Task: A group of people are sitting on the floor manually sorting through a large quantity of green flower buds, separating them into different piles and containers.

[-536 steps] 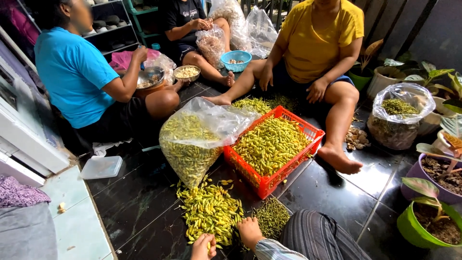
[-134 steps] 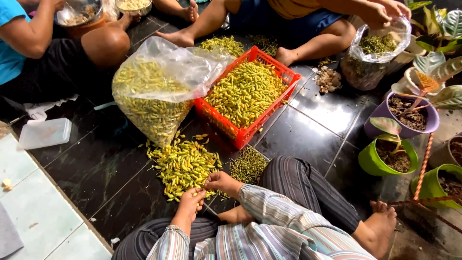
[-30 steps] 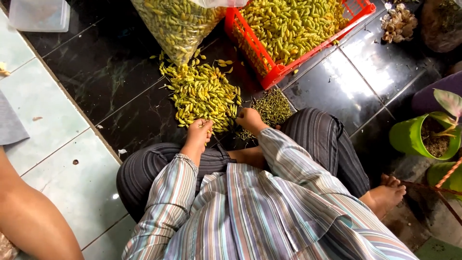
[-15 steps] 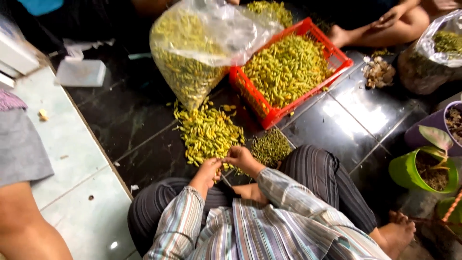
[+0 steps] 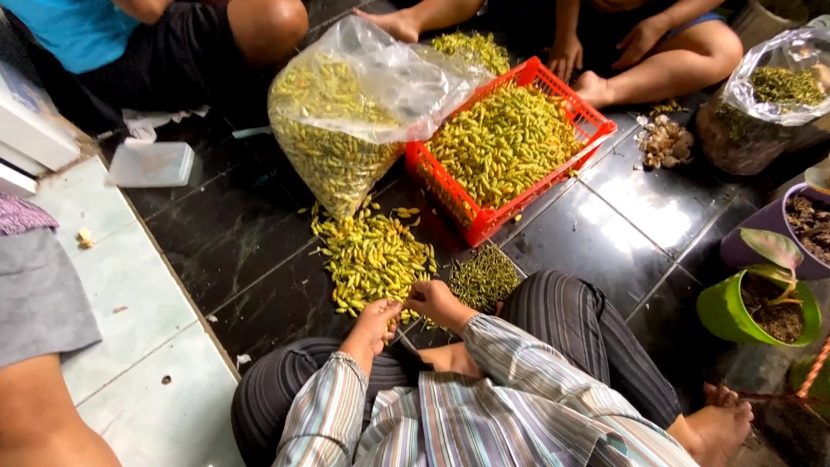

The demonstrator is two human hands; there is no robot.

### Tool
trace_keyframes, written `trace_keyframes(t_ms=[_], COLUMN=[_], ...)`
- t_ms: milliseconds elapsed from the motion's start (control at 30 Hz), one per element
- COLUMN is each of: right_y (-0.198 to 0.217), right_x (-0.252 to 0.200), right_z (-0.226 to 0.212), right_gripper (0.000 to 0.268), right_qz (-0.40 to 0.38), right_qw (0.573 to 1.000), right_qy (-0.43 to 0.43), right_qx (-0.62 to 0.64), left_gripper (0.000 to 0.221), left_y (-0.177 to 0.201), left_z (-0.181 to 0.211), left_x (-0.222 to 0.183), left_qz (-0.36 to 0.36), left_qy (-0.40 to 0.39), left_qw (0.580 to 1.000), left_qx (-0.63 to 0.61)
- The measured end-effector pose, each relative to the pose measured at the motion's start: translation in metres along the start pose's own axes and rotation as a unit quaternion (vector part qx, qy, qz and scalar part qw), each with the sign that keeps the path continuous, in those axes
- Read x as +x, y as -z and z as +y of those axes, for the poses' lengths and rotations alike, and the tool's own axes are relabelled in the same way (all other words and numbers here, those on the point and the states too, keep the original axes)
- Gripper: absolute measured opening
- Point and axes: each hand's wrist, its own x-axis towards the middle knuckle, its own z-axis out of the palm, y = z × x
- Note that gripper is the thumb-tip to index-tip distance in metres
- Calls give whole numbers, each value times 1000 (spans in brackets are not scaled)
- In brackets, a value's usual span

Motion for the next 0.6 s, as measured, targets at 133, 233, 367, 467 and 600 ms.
trace_keyframes(t_ms=[133, 233, 367, 467, 600], right_y=[-11, -3, 15, 5, -18], right_x=[-1, 3, 10, 5, 1], right_z=[3, 41, 114, 122, 106], right_gripper=[16, 9, 30, 9, 12], right_qz=[60, 110, 99, -4, -74], right_qw=[988, 976, 883, 822, 839], right_qy=[55, 17, -108, -79, 13], right_qx=[-129, -188, -447, -564, -539], left_gripper=[14, 12, 12, 10, 11], left_y=[3, 2, -1, -6, -3], left_z=[-22, -22, 11, 27, 25], left_x=[26, 10, -13, -24, -25], left_qz=[33, 35, 36, 33, 22], left_qy=[-46, -21, -18, -28, -44], left_qw=[998, 999, 996, 993, 992], left_qx=[11, -13, -81, -112, -117])
